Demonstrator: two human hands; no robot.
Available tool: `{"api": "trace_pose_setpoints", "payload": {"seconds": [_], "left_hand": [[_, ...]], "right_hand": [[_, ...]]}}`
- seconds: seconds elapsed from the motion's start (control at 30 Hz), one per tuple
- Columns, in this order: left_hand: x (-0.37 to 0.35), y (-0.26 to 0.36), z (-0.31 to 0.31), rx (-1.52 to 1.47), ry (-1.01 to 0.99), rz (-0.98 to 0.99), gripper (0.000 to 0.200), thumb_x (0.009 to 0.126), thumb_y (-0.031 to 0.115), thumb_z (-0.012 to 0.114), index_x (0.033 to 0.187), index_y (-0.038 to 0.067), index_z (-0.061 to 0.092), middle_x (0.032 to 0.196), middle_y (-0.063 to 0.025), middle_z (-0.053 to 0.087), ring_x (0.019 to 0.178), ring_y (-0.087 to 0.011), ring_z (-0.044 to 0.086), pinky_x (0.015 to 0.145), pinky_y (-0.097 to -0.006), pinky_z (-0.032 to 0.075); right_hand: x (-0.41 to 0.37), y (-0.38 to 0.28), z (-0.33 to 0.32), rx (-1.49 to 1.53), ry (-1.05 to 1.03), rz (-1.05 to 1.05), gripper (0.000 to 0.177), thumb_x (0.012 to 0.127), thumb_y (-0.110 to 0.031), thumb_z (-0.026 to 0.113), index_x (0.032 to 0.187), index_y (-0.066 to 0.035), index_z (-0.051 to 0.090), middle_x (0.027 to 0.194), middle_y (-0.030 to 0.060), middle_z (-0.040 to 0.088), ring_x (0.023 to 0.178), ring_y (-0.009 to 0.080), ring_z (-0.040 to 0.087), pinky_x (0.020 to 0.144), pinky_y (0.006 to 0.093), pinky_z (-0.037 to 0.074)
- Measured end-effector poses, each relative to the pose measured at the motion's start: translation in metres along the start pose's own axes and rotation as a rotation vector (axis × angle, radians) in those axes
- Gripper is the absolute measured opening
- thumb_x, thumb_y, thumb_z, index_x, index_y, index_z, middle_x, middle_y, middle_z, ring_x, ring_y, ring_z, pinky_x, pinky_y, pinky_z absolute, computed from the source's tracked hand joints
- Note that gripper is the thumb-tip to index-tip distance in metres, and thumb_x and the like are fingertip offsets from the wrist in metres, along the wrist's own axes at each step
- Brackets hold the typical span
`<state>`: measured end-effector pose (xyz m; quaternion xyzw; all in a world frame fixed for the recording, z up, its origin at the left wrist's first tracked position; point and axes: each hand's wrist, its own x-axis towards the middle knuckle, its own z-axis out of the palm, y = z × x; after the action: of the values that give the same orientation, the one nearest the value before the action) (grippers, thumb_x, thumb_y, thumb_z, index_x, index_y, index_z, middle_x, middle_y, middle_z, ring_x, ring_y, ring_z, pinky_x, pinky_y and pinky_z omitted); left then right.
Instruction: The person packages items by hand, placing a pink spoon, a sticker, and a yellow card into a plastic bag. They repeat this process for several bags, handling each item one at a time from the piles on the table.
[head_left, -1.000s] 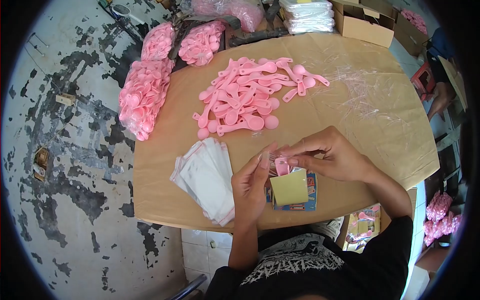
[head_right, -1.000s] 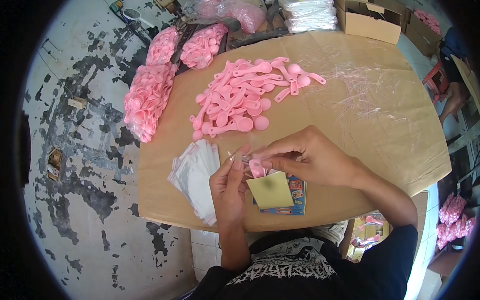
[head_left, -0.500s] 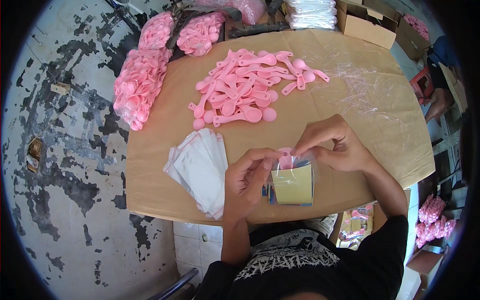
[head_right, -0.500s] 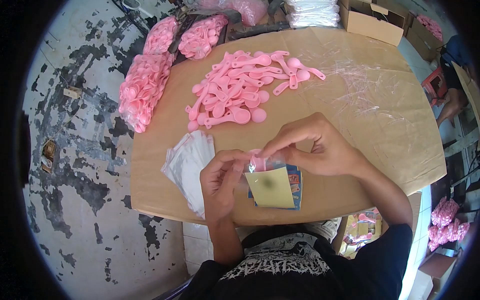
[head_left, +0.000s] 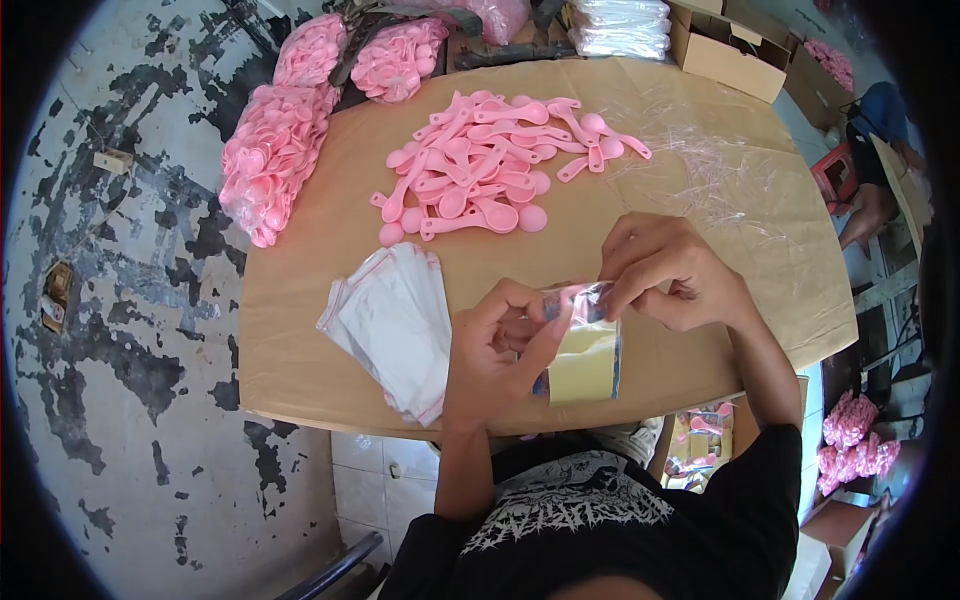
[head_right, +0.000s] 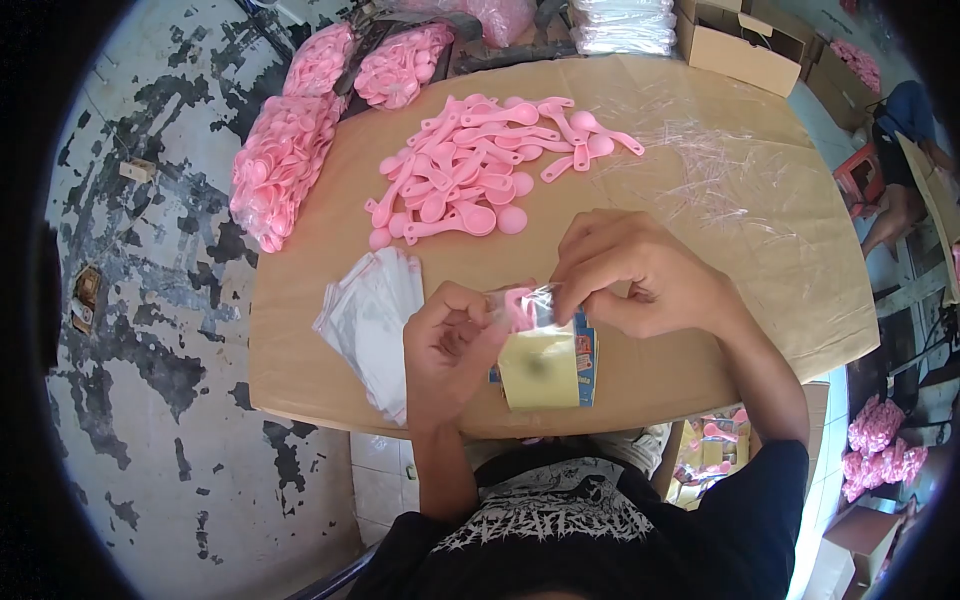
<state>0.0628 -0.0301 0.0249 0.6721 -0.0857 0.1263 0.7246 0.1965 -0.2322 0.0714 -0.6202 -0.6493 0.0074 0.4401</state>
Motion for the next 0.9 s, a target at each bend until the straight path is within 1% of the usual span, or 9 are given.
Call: {"api": "trace_pose_setpoints", "payload": {"seconds": [0.13, 0.23, 0.37, 0.43, 0.53, 0.57, 0.63, 0.77, 0.9], "left_hand": [[0.0, 0.003, 0.001, -0.051, -0.009, -0.03, 0.028, 0.083, -0.002, 0.071, 0.098, 0.001, 0.048, 0.102, -0.0118, 0.065, 0.087, -0.0127, 0.065, 0.068, -0.0261, 0.059], [-0.008, 0.011, 0.001, -0.009, -0.09, -0.036, 0.032, 0.082, -0.002, 0.071, 0.105, 0.001, 0.048, 0.118, -0.0186, 0.061, 0.097, -0.0169, 0.064, 0.077, -0.03, 0.059], [-0.031, 0.037, -0.009, 0.028, -0.021, -0.001, 0.038, 0.082, -0.004, 0.069, 0.115, 0.0, 0.053, 0.13, -0.0218, 0.055, 0.108, -0.0238, 0.062, 0.092, -0.0353, 0.053], [-0.058, 0.033, -0.035, 0.06, 0.084, 0.151, 0.037, 0.082, -0.004, 0.067, 0.118, 0.001, 0.059, 0.128, -0.0191, 0.058, 0.117, -0.0301, 0.058, 0.097, -0.04, 0.049], [-0.091, 0.025, -0.087, 0.592, 0.288, 0.254, 0.03, 0.08, 0.0, 0.067, 0.111, 0.001, 0.064, 0.124, -0.0171, 0.061, 0.122, -0.0336, 0.055, 0.099, -0.0453, 0.046], [-0.093, 0.022, -0.09, 0.727, 0.309, 0.207, 0.029, 0.08, 0.002, 0.068, 0.109, 0.001, 0.065, 0.123, -0.0168, 0.062, 0.122, -0.0349, 0.054, 0.1, -0.0469, 0.044], [-0.096, 0.017, -0.091, 1.004, 0.325, 0.111, 0.027, 0.078, 0.005, 0.069, 0.105, 0.001, 0.067, 0.121, -0.0161, 0.063, 0.122, -0.0374, 0.053, 0.103, -0.0502, 0.04], [-0.1, -0.004, -0.085, 1.033, 0.301, 0.142, 0.028, 0.079, 0.008, 0.07, 0.106, 0.003, 0.067, 0.124, -0.0142, 0.061, 0.124, -0.0374, 0.051, 0.106, -0.0517, 0.035], [-0.101, -0.007, -0.079, 0.981, 0.376, 0.163, 0.031, 0.079, 0.003, 0.067, 0.11, 0.0, 0.065, 0.124, -0.0162, 0.061, 0.127, -0.0387, 0.048, 0.107, -0.0504, 0.034]], "right_hand": [[-0.001, -0.017, -0.006, -0.03, 0.149, 0.252, 0.024, 0.075, 0.001, 0.07, 0.098, -0.006, 0.07, 0.087, 0.0081, 0.07, 0.084, 0.0238, 0.065, 0.073, 0.0341, 0.052], [0.005, -0.046, 0.018, 0.036, 0.049, 0.487, 0.036, 0.077, -0.006, 0.077, 0.111, -0.002, 0.066, 0.099, 0.0112, 0.071, 0.096, 0.0215, 0.069, 0.077, 0.0318, 0.056], [-0.015, -0.051, -0.001, 0.109, 0.053, 0.55, 0.038, 0.075, -0.005, 0.078, 0.111, -0.004, 0.066, 0.097, 0.0113, 0.072, 0.075, 0.02, 0.071, 0.071, 0.0284, 0.056], [-0.017, -0.066, -0.041, -0.022, -0.404, 0.753, 0.035, 0.074, -0.006, 0.078, 0.108, -0.005, 0.068, 0.093, 0.0097, 0.072, 0.077, 0.0209, 0.071, 0.069, 0.0291, 0.054], [-0.027, -0.062, -0.049, -0.208, -0.433, 0.567, 0.031, 0.076, -0.012, 0.077, 0.105, -0.008, 0.069, 0.09, 0.0081, 0.072, 0.076, 0.0222, 0.069, 0.066, 0.0339, 0.051], [-0.009, -0.066, -0.038, -0.219, -0.37, 0.65, 0.025, 0.077, -0.015, 0.076, 0.1, -0.007, 0.07, 0.087, 0.0077, 0.071, 0.082, 0.0242, 0.068, 0.072, 0.0382, 0.05], [0.018, -0.052, -0.001, -0.283, -0.216, 0.49, 0.022, 0.08, -0.019, 0.073, 0.098, -0.006, 0.069, 0.085, 0.0085, 0.07, 0.082, 0.0263, 0.067, 0.072, 0.0388, 0.051], [0.067, -0.016, 0.082, -0.27, -0.161, 0.338, 0.026, 0.084, -0.023, 0.071, 0.097, -0.001, 0.068, 0.082, 0.0107, 0.069, 0.076, 0.0292, 0.066, 0.072, 0.0403, 0.051], [0.1, 0.011, 0.114, 0.014, -0.447, 0.586, 0.029, 0.089, -0.028, 0.064, 0.093, -0.001, 0.069, 0.078, 0.0117, 0.07, 0.071, 0.0288, 0.067, 0.07, 0.038, 0.051]]}}
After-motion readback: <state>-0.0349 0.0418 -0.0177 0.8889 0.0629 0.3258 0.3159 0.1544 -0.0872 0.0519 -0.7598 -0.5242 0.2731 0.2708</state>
